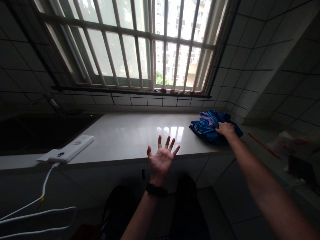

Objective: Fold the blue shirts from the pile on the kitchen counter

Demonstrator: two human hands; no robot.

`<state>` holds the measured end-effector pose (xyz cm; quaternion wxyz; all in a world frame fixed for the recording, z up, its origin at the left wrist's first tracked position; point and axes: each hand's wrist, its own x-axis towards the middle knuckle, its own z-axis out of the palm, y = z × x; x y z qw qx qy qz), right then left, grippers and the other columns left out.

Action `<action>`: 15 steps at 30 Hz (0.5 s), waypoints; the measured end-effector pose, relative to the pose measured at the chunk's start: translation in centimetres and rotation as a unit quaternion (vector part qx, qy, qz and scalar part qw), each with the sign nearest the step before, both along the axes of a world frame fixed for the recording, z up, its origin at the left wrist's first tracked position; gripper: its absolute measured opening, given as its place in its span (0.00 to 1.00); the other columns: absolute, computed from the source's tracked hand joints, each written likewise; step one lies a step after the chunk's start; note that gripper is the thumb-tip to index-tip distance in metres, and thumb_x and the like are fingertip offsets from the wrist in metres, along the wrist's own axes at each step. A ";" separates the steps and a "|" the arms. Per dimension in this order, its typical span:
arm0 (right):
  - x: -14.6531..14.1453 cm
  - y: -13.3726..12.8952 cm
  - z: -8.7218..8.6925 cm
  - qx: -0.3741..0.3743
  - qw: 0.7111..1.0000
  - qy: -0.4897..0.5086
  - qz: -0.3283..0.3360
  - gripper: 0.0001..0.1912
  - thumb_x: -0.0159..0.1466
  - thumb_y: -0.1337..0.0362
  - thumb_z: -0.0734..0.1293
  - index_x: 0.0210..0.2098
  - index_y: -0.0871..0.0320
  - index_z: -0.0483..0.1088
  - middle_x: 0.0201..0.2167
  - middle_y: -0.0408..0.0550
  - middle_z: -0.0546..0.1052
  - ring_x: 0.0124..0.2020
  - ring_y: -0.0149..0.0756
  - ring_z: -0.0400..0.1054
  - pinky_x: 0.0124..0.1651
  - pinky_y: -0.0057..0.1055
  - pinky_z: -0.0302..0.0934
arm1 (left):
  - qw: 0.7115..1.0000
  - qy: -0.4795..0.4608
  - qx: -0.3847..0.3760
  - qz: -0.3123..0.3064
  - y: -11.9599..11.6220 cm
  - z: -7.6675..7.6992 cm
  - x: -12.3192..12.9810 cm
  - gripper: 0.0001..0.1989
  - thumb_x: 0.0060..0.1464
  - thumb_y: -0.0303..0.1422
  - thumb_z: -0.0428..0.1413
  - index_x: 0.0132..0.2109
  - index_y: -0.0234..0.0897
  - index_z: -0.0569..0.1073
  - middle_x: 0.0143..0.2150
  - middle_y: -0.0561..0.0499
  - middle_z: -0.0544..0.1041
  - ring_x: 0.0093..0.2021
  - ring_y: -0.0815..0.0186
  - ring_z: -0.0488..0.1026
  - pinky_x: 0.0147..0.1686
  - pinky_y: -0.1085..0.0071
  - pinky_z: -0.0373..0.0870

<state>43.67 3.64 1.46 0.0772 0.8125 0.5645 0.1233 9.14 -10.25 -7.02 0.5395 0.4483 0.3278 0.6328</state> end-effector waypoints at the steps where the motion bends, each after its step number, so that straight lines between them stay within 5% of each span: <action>1: 0.0 0.0 0.0 0.001 1.000 0.001 -0.001 0.26 0.71 0.49 0.63 0.59 0.61 0.72 0.53 0.67 0.77 0.56 0.55 0.74 0.50 0.41 0.68 | 1.000 0.000 0.003 0.002 0.2 -0.1 -0.1 0.29 0.68 0.42 0.40 0.73 0.54 0.53 0.67 0.42 0.69 0.65 0.50 0.69 0.55 0.44 0.73; 6: 0.1 0.0 -0.1 0.005 1.000 0.001 0.000 0.27 0.71 0.48 0.63 0.59 0.61 0.72 0.53 0.68 0.77 0.56 0.56 0.74 0.51 0.42 0.68 | 0.994 0.091 -0.017 0.059 3.1 -0.1 -2.8 0.29 0.67 0.45 0.33 0.70 0.47 0.57 0.67 0.40 0.69 0.62 0.53 0.73 0.54 0.52 0.74; 10: 0.1 0.3 0.0 -0.006 1.000 -0.003 -0.001 0.25 0.70 0.50 0.64 0.58 0.61 0.72 0.52 0.67 0.78 0.56 0.54 0.74 0.51 0.41 0.68 | 0.955 0.255 -0.037 0.144 5.6 -0.2 -6.2 0.26 0.61 0.48 0.46 0.59 0.39 0.67 0.56 0.39 0.75 0.55 0.51 0.75 0.55 0.51 0.72; 15: 0.9 0.3 -0.4 0.020 0.999 0.025 -0.004 0.31 0.66 0.45 0.68 0.60 0.59 0.71 0.54 0.66 0.75 0.57 0.54 0.72 0.54 0.42 0.67 | 0.916 0.384 0.016 0.112 6.5 -1.1 -8.0 0.24 0.54 0.51 0.51 0.50 0.39 0.71 0.46 0.44 0.76 0.47 0.54 0.76 0.51 0.54 0.73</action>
